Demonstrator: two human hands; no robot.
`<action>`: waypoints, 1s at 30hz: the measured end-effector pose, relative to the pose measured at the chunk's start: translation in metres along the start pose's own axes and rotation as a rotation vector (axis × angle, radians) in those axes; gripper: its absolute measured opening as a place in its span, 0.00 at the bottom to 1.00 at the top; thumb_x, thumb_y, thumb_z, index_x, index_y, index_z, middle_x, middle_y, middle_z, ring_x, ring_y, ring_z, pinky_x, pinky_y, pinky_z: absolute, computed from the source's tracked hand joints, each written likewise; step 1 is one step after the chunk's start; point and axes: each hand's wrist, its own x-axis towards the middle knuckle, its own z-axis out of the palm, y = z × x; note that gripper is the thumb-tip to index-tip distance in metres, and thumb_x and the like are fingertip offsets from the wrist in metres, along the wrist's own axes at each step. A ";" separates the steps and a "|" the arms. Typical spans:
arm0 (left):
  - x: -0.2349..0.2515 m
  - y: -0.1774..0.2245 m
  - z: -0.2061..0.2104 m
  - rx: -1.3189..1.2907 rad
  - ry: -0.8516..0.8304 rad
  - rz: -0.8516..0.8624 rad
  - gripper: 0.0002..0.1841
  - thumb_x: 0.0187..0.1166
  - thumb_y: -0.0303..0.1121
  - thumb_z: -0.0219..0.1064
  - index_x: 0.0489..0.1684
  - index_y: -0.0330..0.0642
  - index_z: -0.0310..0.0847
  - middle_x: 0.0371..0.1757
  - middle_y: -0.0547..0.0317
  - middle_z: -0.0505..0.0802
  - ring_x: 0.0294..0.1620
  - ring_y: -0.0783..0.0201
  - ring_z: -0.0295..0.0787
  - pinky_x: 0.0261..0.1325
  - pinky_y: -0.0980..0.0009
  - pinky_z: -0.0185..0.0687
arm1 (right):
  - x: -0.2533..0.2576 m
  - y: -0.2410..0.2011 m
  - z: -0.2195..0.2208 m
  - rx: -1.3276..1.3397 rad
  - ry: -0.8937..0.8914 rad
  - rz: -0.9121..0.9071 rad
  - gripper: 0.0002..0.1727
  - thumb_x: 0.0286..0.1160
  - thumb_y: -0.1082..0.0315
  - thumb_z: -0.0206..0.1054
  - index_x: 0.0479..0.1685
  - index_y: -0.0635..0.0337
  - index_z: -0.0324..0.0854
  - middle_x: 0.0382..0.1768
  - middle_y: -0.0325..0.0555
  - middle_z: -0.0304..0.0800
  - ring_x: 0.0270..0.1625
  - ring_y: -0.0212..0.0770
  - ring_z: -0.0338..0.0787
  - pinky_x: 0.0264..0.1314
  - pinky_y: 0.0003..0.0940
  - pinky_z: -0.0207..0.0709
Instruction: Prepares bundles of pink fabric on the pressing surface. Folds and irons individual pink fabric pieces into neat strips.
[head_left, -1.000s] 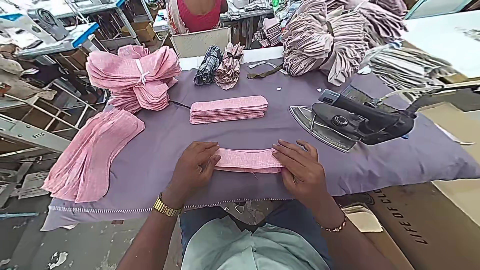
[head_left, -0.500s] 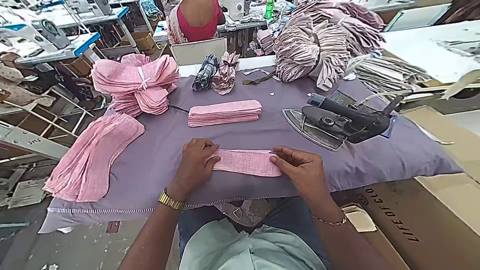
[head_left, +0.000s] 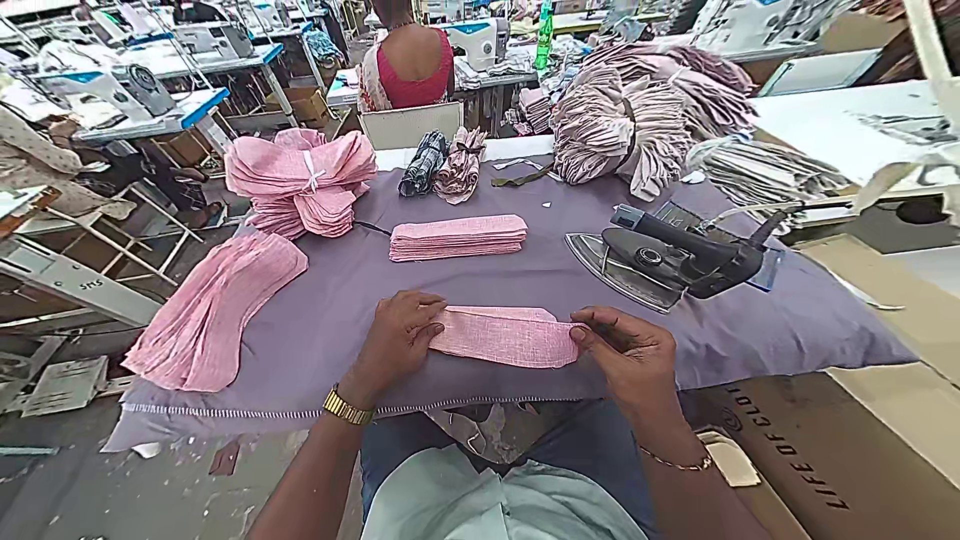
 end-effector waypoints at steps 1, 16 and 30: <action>0.000 0.001 0.002 0.024 0.011 0.022 0.17 0.86 0.49 0.61 0.66 0.62 0.90 0.66 0.74 0.91 0.72 0.69 0.81 0.74 0.50 0.69 | 0.000 -0.001 0.000 0.008 -0.009 -0.007 0.09 0.70 0.78 0.75 0.47 0.69 0.91 0.43 0.48 0.95 0.39 0.37 0.94 0.43 0.30 0.92; -0.013 0.027 -0.015 -0.436 0.306 -0.041 0.04 0.78 0.31 0.75 0.42 0.43 0.95 0.41 0.61 0.95 0.44 0.66 0.91 0.51 0.68 0.89 | 0.002 0.019 -0.016 -0.302 -0.151 -0.044 0.07 0.74 0.64 0.75 0.34 0.57 0.93 0.35 0.38 0.93 0.40 0.32 0.90 0.45 0.26 0.86; -0.007 0.031 -0.016 -0.236 0.238 -0.178 0.13 0.84 0.36 0.63 0.28 0.44 0.88 0.26 0.68 0.87 0.27 0.76 0.81 0.32 0.77 0.77 | -0.001 0.020 -0.005 -0.286 -0.164 0.098 0.14 0.83 0.67 0.64 0.27 0.59 0.88 0.29 0.37 0.87 0.32 0.28 0.84 0.35 0.23 0.78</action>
